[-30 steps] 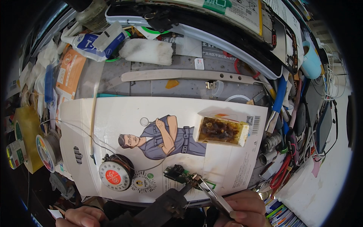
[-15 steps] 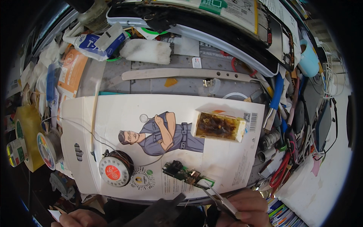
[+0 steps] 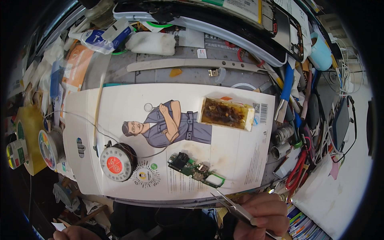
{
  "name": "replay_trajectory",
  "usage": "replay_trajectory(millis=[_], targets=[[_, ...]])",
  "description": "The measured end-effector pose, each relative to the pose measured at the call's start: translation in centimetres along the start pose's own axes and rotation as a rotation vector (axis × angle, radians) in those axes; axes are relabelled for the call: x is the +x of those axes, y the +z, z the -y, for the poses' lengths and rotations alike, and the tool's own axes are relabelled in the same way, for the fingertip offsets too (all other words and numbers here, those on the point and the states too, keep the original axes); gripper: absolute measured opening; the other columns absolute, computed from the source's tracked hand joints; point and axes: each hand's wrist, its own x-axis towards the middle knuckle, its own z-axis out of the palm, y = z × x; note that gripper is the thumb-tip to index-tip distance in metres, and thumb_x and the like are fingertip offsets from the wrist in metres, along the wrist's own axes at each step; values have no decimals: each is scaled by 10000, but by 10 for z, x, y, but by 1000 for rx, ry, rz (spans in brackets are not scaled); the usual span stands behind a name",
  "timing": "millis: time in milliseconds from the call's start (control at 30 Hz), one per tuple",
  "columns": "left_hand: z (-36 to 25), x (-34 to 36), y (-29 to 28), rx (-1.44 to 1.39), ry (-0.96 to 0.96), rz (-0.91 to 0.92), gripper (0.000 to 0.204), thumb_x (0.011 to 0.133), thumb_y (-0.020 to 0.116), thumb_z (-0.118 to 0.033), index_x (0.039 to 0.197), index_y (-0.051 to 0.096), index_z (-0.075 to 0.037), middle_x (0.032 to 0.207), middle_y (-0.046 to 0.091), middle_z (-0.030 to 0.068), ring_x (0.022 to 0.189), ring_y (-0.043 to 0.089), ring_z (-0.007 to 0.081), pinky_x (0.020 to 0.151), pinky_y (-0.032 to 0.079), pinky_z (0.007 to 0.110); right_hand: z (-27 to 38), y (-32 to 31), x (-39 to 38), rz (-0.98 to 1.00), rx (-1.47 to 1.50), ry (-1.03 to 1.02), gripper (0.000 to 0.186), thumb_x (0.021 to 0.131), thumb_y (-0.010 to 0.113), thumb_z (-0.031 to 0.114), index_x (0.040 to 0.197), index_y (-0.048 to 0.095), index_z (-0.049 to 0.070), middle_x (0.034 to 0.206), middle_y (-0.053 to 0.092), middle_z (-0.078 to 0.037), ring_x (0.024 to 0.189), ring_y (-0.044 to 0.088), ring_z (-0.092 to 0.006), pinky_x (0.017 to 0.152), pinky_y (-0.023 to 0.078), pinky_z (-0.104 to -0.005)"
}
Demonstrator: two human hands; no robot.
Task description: The person uses a soldering iron and tweezers to solder components on a small green circuit board. They repeatedly heat and adjust tiny parts, occasionally repositioning the board and handling solder wire.
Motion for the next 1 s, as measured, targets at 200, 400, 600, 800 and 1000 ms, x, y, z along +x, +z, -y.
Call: replay_trajectory(millis=[200, 400, 600, 800, 1000], targets=[[0, -3, 1, 12, -76, 36, 591, 953, 670, -599, 1319, 567, -147, 1277, 629, 116, 1156, 600, 365, 942, 508, 441, -5, -9, -7, 9, -5, -76, 327, 1026, 618, 268, 904, 602, -35, 738, 662, -188, 580, 643, -276, 528, 527, -348], [1, -3, 4, 7, -77, 46, 616, 964, 645, -610, 1334, 561, -125, 1291, 624, 110, 1175, 597, 370, 956, 505, 449, -3, -30, 2, 223, -18, -36, 276, 1008, 598, 190, 860, 673, -30, 780, 717, -174, 648, 695, -253, 610, 590, -348], [3, 0, 0, 12, -64, 126, 618, 966, 644, -610, 1352, 550, -137, 1324, 611, 112, 1209, 588, 374, 978, 499, 460, -4, -38, -4, 304, -75, -97, 160, 916, 608, 44, 852, 728, -41, 854, 757, -193, 755, 755, -259, 711, 649, -387], [1, 1, -3, -8, -161, 183, 633, 967, 642, -614, 1377, 524, -146, 1368, 588, 132, 1260, 569, 385, 998, 491, 466, -4, -42, -8, 368, 97, 17, 219, 761, 645, 49, 935, 704, -70, 881, 739, -239, 818, 740, -395, 738, 630, -487], [5, 0, -4, -40, -147, 182, 648, 963, 642, -621, 1387, 507, -150, 1387, 569, 153, 1280, 548, 401, 1004, 487, 487, -4, -44, -9, 405, 102, 30, 255, 760, 638, 45, 972, 685, -91, 893, 734, -252, 830, 735, -404, 742, 613, -506]])
